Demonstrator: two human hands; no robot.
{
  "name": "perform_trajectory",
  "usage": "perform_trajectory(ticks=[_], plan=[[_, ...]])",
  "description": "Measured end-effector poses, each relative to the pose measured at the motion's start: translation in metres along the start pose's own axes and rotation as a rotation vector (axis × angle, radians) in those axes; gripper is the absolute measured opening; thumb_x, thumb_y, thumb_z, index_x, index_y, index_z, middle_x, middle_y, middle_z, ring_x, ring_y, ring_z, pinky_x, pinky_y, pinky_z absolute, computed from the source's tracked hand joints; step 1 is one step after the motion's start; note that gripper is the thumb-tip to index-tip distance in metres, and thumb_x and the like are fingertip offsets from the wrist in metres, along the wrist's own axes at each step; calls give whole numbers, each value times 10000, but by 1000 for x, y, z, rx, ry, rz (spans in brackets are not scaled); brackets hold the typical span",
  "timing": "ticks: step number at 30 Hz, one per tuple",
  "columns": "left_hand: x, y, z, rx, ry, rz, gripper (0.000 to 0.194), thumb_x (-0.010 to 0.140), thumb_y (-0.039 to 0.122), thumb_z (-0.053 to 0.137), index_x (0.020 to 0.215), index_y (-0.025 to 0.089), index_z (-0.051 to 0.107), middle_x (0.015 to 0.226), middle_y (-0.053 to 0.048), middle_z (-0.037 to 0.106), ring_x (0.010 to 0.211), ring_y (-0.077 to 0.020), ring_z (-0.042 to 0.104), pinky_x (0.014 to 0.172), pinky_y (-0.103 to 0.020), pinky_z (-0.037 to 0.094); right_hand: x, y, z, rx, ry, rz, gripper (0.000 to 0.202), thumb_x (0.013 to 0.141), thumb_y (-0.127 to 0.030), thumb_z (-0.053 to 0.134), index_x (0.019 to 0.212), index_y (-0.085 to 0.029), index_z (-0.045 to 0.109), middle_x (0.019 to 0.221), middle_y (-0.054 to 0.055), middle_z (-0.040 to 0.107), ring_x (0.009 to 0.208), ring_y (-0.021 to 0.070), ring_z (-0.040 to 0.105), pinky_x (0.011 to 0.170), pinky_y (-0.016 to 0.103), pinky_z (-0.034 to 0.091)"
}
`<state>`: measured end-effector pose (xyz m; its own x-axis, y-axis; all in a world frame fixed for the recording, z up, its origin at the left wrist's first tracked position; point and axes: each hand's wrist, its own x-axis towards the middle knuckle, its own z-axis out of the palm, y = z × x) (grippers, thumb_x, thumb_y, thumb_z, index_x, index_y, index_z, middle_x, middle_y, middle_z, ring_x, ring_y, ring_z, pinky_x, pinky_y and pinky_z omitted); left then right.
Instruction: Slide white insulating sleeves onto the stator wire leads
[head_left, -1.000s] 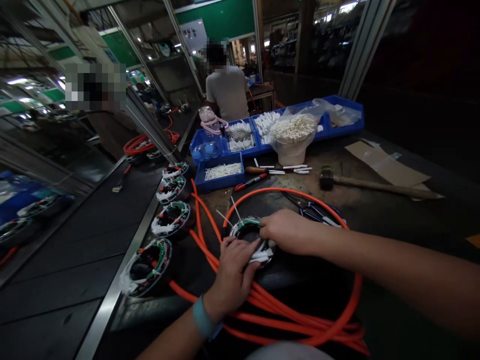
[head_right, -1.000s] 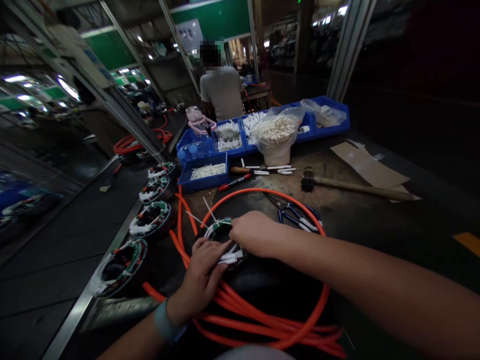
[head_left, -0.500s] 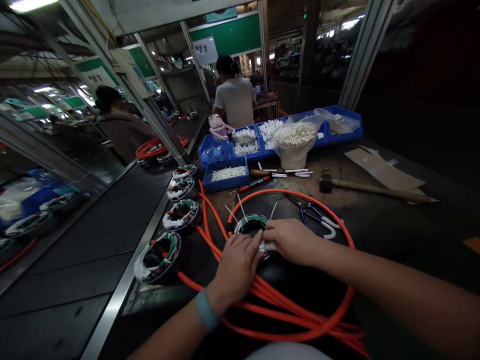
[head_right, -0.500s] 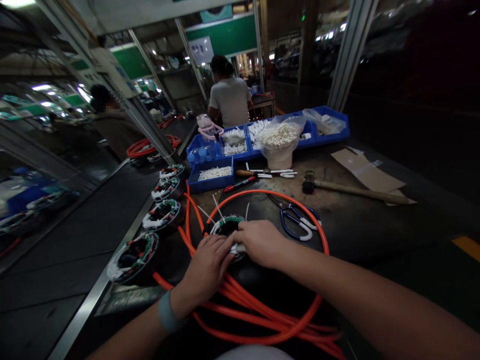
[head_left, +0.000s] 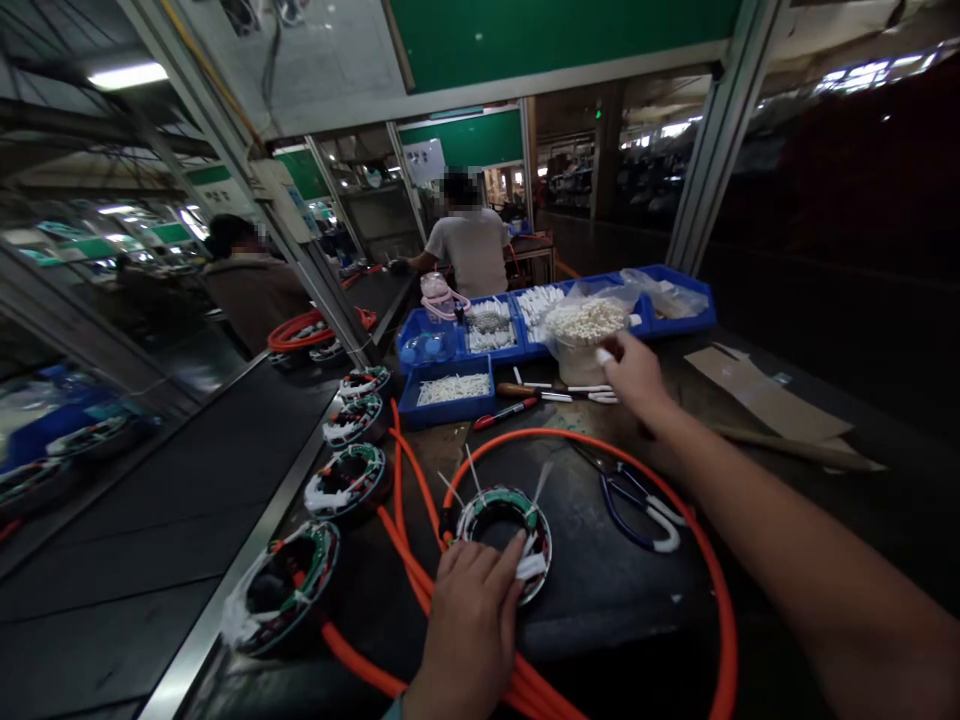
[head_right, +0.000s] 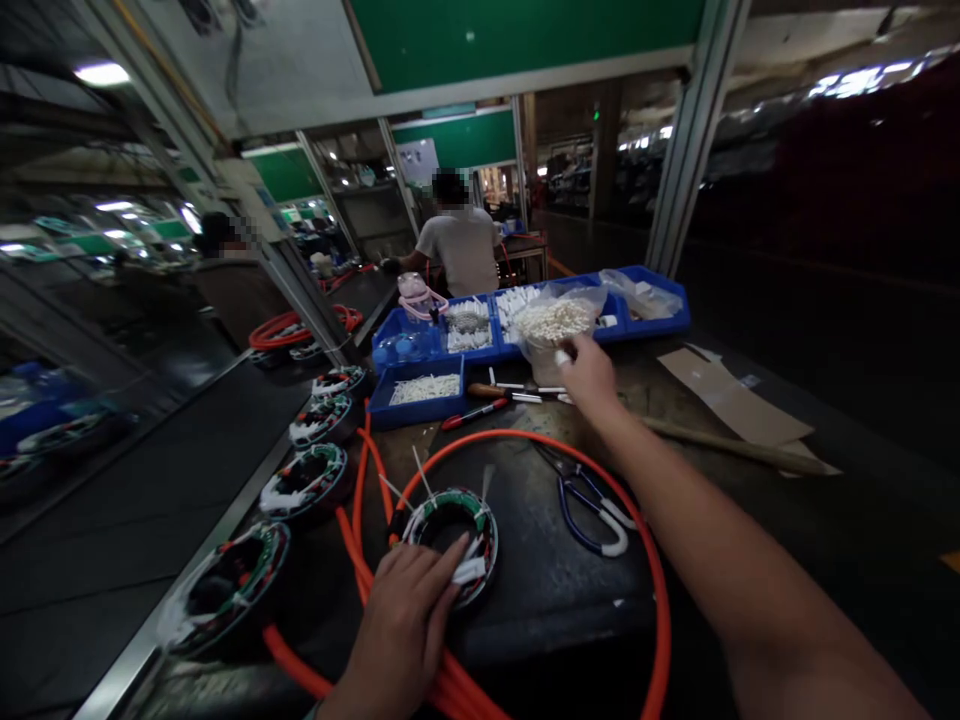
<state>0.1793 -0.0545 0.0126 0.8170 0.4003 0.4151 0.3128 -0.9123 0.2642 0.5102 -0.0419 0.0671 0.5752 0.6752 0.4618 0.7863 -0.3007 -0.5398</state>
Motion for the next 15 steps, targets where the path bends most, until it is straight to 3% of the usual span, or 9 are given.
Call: perform_trajectory(ticks=[3, 6, 8, 11, 15], plan=[[0, -1, -1, 6, -19, -4, 458, 839, 87, 471, 1285, 189, 474, 863, -52, 618, 801, -202, 548, 819, -425, 443, 44, 27, 2, -32, 133, 96, 247, 744, -140, 508, 962, -150, 624, 1033, 144, 615, 950, 280, 558, 788, 373, 432], [0, -1, -3, 5, -59, -2, 477, 841, 105, 482, 1309, 189, 449, 884, -59, 623, 809, -206, 542, 804, -417, 452, 58, 44, 5, 16, 178, 83, 135, 686, -162, 545, 794, -175, 626, 891, 99, 636, 883, 272, 575, 760, 365, 436], [0, 0, -3, -1, -80, -9, 483, 840, 108, 481, 1313, 195, 446, 878, -58, 623, 803, -205, 537, 805, -418, 454, 61, 52, 7, 83, 229, 89, 117, 663, -187, 555, 762, -177, 617, 860, 88, 629, 843, 260, 582, 747, 367, 445], [0, 1, -3, -15, -100, -48, 486, 830, 100, 479, 1304, 206, 460, 888, -58, 619, 815, -206, 533, 831, -434, 445, 62, 55, 6, 231, 309, 119, 195, 695, -247, 524, 860, -159, 582, 866, 106, 621, 718, 221, 595, 650, 350, 478], [0, 4, -4, -37, -100, -77, 469, 833, 105, 470, 1290, 211, 478, 908, -67, 623, 829, -209, 540, 872, -466, 425, 37, 38, -6, 409, 337, 40, 284, 798, -342, 460, 1021, -168, 483, 893, 108, 627, 622, 174, 611, 586, 321, 497]])
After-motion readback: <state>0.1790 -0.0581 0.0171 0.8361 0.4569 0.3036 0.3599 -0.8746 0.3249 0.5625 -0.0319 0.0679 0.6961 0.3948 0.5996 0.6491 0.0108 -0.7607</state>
